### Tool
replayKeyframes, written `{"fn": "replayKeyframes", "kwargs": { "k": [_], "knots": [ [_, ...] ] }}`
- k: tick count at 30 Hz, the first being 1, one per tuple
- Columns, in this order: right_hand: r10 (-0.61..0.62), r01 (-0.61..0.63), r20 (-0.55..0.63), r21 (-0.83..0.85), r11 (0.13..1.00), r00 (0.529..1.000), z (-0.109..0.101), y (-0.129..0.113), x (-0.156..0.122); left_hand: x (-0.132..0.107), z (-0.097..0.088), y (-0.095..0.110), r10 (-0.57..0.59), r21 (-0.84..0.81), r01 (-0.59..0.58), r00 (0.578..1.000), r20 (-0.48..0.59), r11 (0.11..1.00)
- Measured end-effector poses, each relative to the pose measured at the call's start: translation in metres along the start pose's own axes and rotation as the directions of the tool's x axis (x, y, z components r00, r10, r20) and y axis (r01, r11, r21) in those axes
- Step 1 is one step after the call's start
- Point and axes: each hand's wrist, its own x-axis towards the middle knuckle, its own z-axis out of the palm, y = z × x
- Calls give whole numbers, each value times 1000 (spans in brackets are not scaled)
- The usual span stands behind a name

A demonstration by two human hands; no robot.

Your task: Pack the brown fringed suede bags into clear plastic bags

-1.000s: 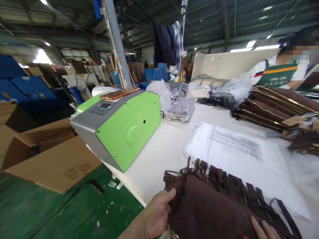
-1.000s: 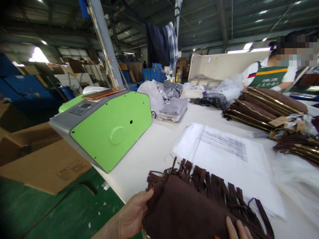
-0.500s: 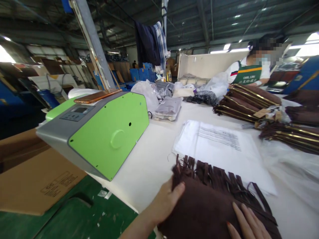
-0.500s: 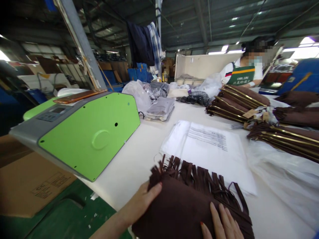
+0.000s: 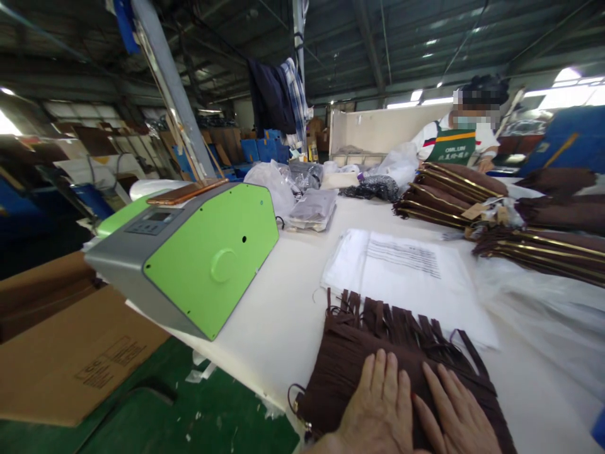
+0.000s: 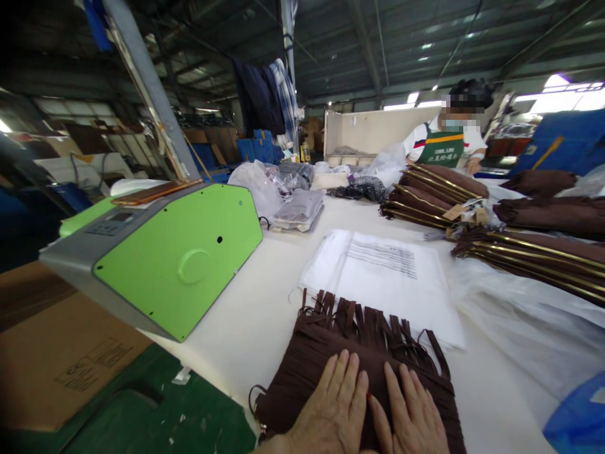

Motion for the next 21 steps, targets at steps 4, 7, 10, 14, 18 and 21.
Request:
{"fn": "replayKeyframes", "kwargs": {
  "k": [4,7,10,14,18,21],
  "knots": [
    [136,-152,80,269,951,988,-15,5,0,-16,-29,9,117,-93,-119,993,-31,988],
    [569,-625,267,429,652,777,-45,23,1,-26,-79,-6,-165,-257,86,938,-304,963],
    [862,-901,444,432,34,245,-70,49,1,-20,-118,-44,-680,-672,417,711,-178,612],
    [614,-629,789,471,-619,-13,-68,80,3,3,-131,-87,-657,-746,540,730,186,389],
    [215,-559,968,250,-790,129,-44,97,21,24,-132,-99,-524,-769,626,701,483,129],
    [-13,-516,968,121,-848,249,-28,104,39,42,-131,-104,-448,-748,662,655,609,-48]
  ]
}}
